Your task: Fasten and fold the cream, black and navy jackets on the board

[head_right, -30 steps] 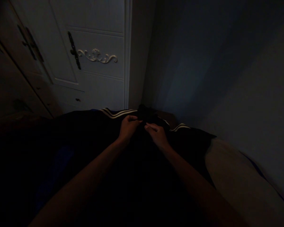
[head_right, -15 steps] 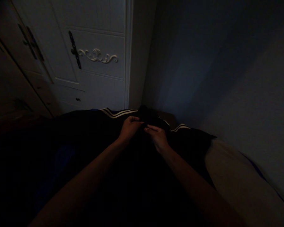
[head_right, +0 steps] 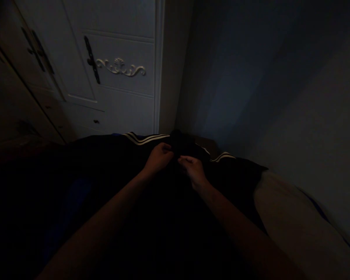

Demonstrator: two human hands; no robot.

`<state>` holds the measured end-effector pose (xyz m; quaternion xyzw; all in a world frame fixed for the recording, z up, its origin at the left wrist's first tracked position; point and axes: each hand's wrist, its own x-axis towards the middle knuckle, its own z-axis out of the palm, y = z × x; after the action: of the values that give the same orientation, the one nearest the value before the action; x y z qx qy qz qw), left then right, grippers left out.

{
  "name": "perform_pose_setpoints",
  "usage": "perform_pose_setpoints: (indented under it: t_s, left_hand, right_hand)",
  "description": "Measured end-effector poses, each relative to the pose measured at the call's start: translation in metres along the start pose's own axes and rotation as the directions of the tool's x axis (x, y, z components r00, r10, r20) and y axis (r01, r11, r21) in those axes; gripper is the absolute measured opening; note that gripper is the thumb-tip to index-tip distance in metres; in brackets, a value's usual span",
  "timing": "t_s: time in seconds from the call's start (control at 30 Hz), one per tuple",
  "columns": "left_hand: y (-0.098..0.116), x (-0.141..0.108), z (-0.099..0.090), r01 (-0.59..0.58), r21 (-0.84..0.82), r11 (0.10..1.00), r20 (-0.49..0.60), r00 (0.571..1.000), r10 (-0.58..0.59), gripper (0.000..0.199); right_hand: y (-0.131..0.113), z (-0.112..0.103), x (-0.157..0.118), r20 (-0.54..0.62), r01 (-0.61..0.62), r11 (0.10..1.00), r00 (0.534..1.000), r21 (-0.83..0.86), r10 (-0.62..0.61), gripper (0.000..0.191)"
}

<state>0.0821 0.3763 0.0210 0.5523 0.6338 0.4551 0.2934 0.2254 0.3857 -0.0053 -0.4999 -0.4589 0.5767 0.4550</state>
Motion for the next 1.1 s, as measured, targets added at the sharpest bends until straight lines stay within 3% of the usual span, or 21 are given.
perform_pose_setpoints:
  t_s: [0.13, 0.43, 0.6, 0.73, 0.87, 1.0, 1.1]
  left_hand:
    - [0.003, -0.002, -0.003, 0.002, 0.049, 0.999, 0.007, 1.0, -0.002, 0.035]
    - [-0.005, 0.008, -0.002, 0.055, -0.056, 0.997, 0.021, 0.998, -0.054, 0.031]
    - [-0.004, 0.007, -0.002, 0.071, -0.109, 0.991, 0.026, 0.997, -0.068, 0.026]
    - [-0.001, 0.004, -0.002, 0.035, -0.091, 0.995, 0.006, 0.999, -0.035, 0.026]
    - [0.0, 0.0, 0.0, -0.045, -0.044, 0.998, -0.026, 0.999, 0.044, 0.028]
    - [0.001, 0.0, 0.0, -0.056, -0.049, 0.997, -0.024, 0.998, 0.054, 0.027]
    - [0.002, -0.002, 0.001, -0.127, -0.003, 0.992, -0.047, 0.991, 0.127, 0.027]
  right_hand:
    - [-0.001, 0.002, -0.001, -0.024, 0.01, 0.999, 1.0, -0.042, -0.011, 0.042]
    - [-0.001, 0.0, -0.003, -0.035, 0.102, 0.962, 0.993, -0.253, -0.114, 0.053]
    - [0.002, -0.003, 0.001, -0.026, 0.179, 0.909, 0.979, -0.376, -0.204, 0.048]
    - [0.005, -0.004, 0.002, 0.04, 0.334, 0.834, 0.935, -0.438, -0.353, 0.033]
    - [0.009, -0.004, 0.002, 0.135, 0.489, 0.726, 0.861, -0.484, -0.49, 0.032]
    - [0.01, -0.004, 0.001, 0.113, 0.509, 0.712, 0.843, -0.484, -0.526, 0.036]
    - [0.01, -0.004, 0.001, 0.107, 0.505, 0.72, 0.846, -0.477, -0.523, 0.041]
